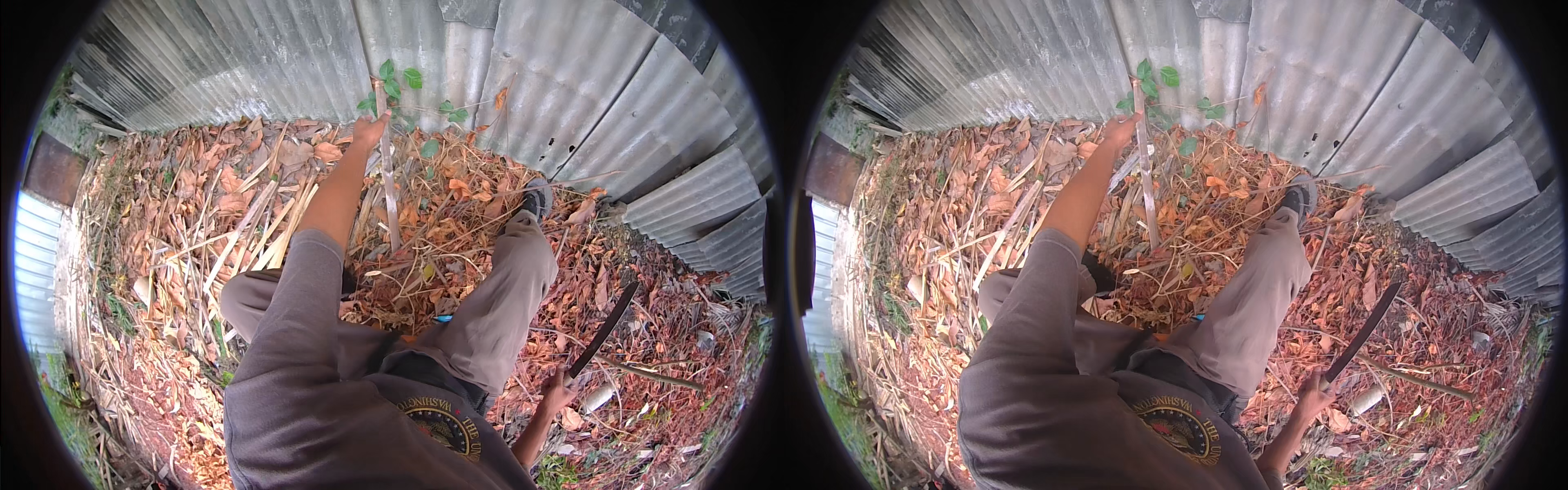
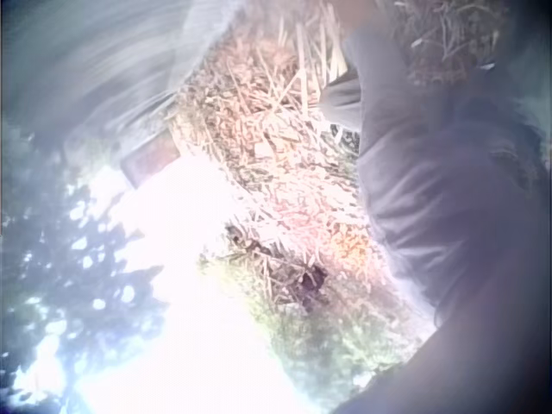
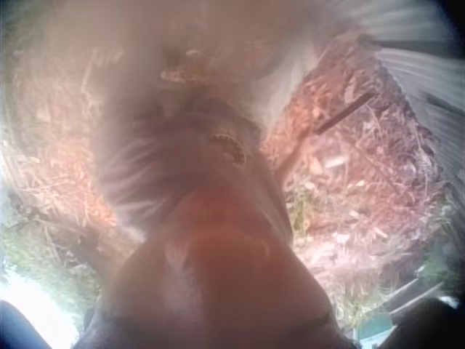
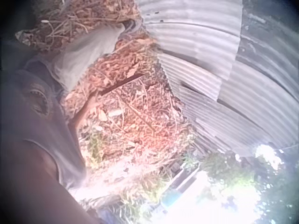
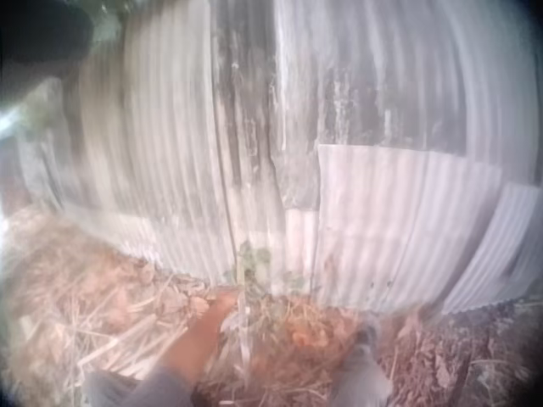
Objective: The person sits on the ground and uses a machete to split a long bamboo stalk into smaller pieces. They repeatedly strike the bamboo against a larger piece held between their legs and then use the machete to further divide the sections into thin strips.
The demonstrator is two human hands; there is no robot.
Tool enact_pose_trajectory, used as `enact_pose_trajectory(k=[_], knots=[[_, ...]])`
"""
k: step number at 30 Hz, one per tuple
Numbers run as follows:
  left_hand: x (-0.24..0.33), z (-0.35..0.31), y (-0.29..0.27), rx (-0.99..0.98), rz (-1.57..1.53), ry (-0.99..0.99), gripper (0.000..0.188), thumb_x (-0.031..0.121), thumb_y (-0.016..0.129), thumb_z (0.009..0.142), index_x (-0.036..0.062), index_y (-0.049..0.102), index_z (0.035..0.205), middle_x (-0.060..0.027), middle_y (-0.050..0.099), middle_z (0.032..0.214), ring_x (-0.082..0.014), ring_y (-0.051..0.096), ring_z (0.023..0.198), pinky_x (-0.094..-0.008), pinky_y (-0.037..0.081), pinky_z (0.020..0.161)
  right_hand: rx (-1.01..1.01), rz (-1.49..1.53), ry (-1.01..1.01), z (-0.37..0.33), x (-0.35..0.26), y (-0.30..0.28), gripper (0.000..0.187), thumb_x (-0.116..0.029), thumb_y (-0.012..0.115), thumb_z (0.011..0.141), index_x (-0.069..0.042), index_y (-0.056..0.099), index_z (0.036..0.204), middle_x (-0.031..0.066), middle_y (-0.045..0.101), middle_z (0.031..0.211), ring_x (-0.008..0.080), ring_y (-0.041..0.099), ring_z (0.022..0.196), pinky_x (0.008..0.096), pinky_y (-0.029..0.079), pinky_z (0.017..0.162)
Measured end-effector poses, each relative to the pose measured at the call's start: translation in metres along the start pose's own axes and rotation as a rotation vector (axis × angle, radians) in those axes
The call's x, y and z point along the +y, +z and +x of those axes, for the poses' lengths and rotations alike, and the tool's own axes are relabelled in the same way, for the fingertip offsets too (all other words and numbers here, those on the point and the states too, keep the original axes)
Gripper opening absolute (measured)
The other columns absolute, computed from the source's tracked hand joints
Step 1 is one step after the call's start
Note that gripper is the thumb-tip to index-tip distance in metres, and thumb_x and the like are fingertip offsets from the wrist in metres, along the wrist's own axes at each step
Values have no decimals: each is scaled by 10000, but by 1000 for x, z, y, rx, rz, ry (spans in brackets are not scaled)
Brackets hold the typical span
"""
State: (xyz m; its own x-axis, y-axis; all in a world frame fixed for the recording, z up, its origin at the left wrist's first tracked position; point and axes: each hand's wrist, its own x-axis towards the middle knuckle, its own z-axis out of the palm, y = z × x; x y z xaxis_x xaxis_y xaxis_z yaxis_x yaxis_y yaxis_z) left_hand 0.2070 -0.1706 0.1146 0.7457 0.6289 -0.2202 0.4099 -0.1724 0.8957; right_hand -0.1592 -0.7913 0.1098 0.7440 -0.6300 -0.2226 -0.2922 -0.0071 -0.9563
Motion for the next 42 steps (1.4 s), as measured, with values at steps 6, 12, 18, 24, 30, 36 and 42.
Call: enact_pose_trajectory(k=[6, 12, 18, 24, 30, 36, 42], knots=[[-91, 9, 36, 139, 165, -122, 1010, 513, 770, 696, -135, 343, 1341, -301, 438, 1350, -365, 452, 1266, -389, 380, 1040, 22, 203, 37, -12, 12, -3, 147, -120, 661, 880, -52, 531, 888, -35, 413, 523, 29, 347, 394, 192, 229, 332], [-78, 71, 50, 188, 113, -41, 981, 495, 791, 679, -146, 376, 1296, -311, 483, 1292, -377, 515, 1192, -400, 420, 991, 73, 22, -35, 3, -37, 45, 268, -186, 672, 875, -100, 453, 746, -23, 407, 474, 45, 315, 347, 214, 192, 304], [-29, 58, 64, 245, -136, -64, 588, 409, 699, 778, -109, 613, 1044, -235, 663, 971, -331, 641, 940, -412, 481, 843, 95, -30, -73, 6, -74, 82, 300, -221, 658, 884, -93, 457, 703, -15, 422, 478, 50, 320, 361, 223, 195, 318], [99, -81, -70, -138, -551, 120, 462, 435, 618, 872, 182, 330, 613, 45, 298, 504, -88, 317, 473, -281, 303, 483, -17, -36, -249, -25, -120, 86, 188, -200, 627, 903, -44, 528, 866, 26, 493, 553, 49, 386, 440, 194, 244, 382], [145, -166, -147, 27, -434, 561, 377, 440, 607, 883, 113, 490, 735, -14, 480, 594, -125, 478, 527, -294, 429, 578, -506, 393, -297, -63, -172, 160, 272, -169, 636, 906, -14, 503, 1086, 18, 477, 599, 68, 382, 469, 220, 300, 416], [111, -176, -167, 199, -549, 618, 331, 289, 716, 852, 120, 486, 684, 16, 479, 548, -71, 449, 483, -223, 364, 479, -959, 257, 253, -106, -151, 241, 133, -37, 610, 878, 4, 564, 995, -1, 497, 624, 71, 427, 469, 233, 352, 437], [81, -172, -198, -168, -832, 741, 417, 254, 544, 884, 121, 336, 547, 1, 312, 504, -107, 274, 459, -265, 238, 446, -1158, 34, 153, -159, -128, 306, 119, -58, 601, 887, 5, 568, 983, 6, 525, 634, 79, 479, 477, 241, 386, 439]])
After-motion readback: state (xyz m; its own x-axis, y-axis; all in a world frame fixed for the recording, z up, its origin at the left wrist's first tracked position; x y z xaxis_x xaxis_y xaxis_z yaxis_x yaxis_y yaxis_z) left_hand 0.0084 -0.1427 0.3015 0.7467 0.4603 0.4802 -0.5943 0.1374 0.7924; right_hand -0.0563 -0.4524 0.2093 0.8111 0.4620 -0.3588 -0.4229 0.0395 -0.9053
